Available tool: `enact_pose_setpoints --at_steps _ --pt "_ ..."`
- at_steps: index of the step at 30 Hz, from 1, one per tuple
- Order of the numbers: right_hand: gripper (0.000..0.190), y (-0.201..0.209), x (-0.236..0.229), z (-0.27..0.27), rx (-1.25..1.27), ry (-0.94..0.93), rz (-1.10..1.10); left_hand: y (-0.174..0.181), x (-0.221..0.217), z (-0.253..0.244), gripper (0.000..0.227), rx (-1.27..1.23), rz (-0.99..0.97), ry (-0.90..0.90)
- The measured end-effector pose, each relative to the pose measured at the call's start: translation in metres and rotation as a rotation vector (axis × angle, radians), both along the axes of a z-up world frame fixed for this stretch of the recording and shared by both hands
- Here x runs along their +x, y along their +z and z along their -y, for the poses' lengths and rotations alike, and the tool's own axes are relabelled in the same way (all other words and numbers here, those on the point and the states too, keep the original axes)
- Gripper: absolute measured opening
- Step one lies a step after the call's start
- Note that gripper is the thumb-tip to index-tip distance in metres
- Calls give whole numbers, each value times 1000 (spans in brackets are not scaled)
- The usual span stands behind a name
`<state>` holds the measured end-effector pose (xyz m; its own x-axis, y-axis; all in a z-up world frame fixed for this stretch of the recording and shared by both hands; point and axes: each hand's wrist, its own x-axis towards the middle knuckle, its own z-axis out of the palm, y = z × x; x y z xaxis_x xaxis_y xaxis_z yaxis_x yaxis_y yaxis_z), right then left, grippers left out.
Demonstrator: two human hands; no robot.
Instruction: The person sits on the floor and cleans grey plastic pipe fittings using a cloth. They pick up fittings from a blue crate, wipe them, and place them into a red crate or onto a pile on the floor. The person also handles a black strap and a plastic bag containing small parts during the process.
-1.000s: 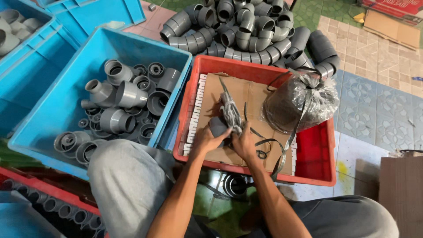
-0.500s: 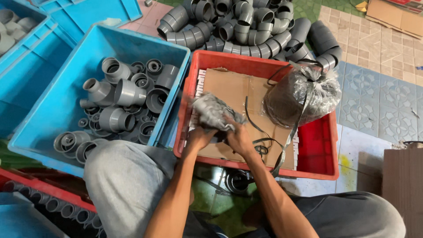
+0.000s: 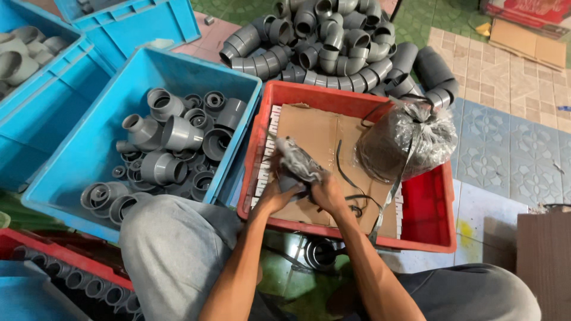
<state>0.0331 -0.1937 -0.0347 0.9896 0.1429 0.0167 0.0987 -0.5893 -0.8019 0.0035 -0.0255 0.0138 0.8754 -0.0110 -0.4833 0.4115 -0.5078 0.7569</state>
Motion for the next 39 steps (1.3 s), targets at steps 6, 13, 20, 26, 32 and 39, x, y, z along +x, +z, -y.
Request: enact_pose_setpoints --at_steps 6,13,20,26,32,39 --pt "61 -6 1 8 -13 91 96 -12 0 -14 101 90 -38 42" --pt "48 65 -20 -12 -52 -70 -209 -17 -3 -24 85 -435 14 138" --pt "55 -20 6 16 -148 25 158 -59 1 -31 59 240 -185 -27" --pt "42 -76 23 61 -122 -124 -12 -92 22 -9 55 70 178 125" --pt "35 -41 -3 38 45 -177 -194 27 3 0 101 232 -7 10" --pt "25 45 -19 3 150 -60 -180 -14 7 2 106 173 -46 -47"
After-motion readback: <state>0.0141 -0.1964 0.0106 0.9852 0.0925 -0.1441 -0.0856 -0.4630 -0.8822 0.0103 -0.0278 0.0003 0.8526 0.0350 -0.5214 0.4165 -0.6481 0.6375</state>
